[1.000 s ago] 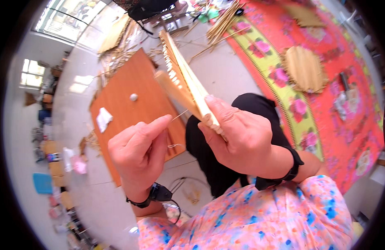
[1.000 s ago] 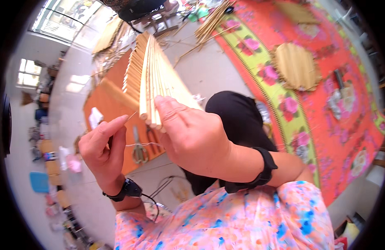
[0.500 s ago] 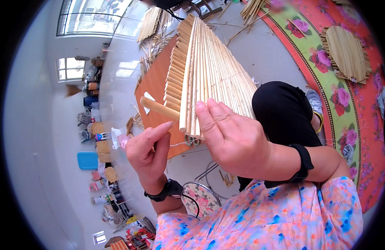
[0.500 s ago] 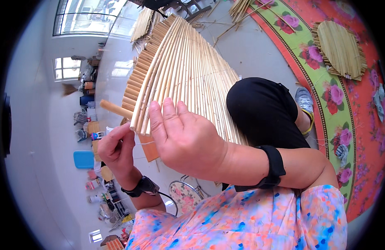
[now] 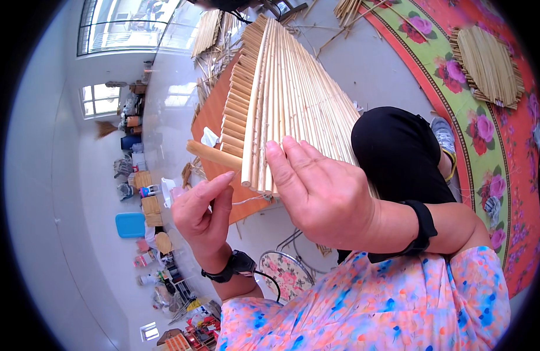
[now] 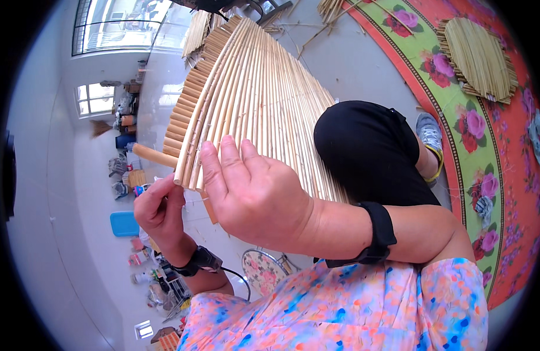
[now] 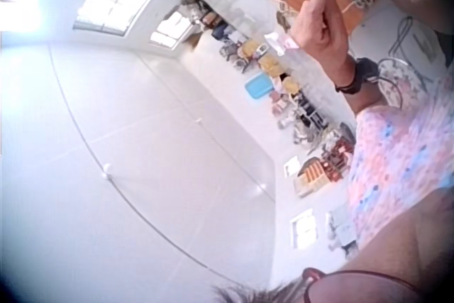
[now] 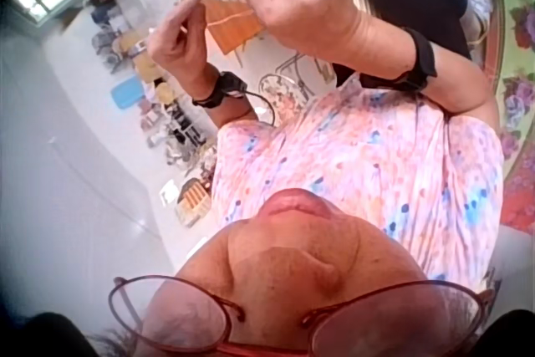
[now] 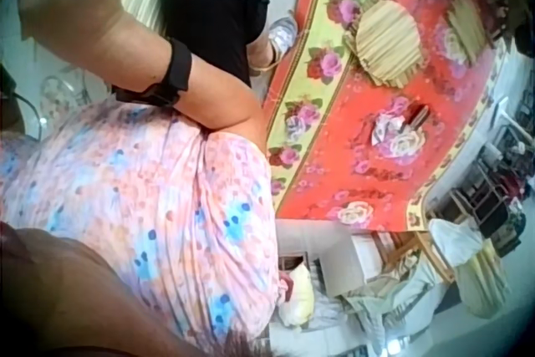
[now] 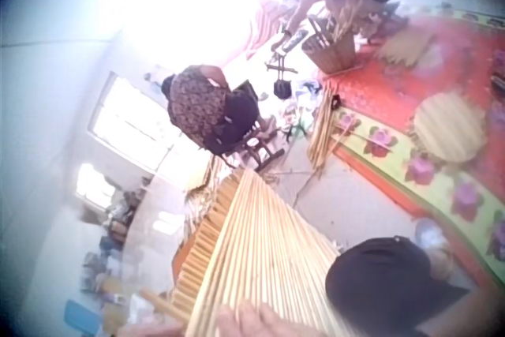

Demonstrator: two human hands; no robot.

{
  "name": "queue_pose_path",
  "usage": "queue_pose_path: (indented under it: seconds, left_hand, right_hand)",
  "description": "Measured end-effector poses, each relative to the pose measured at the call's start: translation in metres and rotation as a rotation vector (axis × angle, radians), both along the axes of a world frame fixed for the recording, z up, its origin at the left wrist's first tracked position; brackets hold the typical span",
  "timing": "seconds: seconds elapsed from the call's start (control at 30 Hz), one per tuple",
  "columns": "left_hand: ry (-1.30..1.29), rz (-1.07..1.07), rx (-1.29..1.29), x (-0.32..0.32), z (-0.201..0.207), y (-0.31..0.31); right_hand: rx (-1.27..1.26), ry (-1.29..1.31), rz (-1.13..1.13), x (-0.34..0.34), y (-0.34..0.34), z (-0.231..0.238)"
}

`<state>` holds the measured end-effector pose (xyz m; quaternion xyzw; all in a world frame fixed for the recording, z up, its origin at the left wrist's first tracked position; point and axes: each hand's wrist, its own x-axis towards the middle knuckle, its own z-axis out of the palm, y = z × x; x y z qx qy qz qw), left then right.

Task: The person weaves a thin white string through the ends of a bundle of bamboo strips held in their hands. They use a needle to thread the string and pull it tight to secure the strips together. The person occasionally uses pliers to cut the string and scissors are visible on the table.

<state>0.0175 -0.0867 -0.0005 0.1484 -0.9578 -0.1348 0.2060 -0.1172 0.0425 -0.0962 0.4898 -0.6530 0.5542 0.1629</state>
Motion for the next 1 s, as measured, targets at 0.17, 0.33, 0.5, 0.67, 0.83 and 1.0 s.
queue_pose_path:
  seconds: [0.17, 0.33, 0.5, 0.67, 0.83, 1.0]
  left_hand:
    - [0.008, 0.005, -0.042, -0.005, 0.002, 0.007]
    - [0.057, -0.097, -0.086, -0.02, 0.002, 0.005]
    - [0.101, -0.226, -0.198, -0.041, 0.0, -0.004]
    - [0.221, -0.307, -0.108, -0.052, -0.018, -0.01]
    - [0.327, -0.331, -0.125, -0.061, -0.037, -0.012]
    - [0.387, -0.321, -0.079, -0.055, -0.04, -0.013]
  right_hand:
    - [-0.003, 0.002, -0.012, 0.001, -0.002, -0.003]
    - [0.022, -0.026, -0.058, -0.005, 0.0, -0.001]
    - [0.055, -0.052, -0.133, -0.02, 0.005, 0.003]
    - [0.195, -0.096, -0.196, -0.029, 0.017, 0.016]
    - [0.261, -0.127, -0.28, -0.036, 0.028, 0.014]
    - [0.31, -0.121, -0.316, -0.036, 0.032, 0.01]
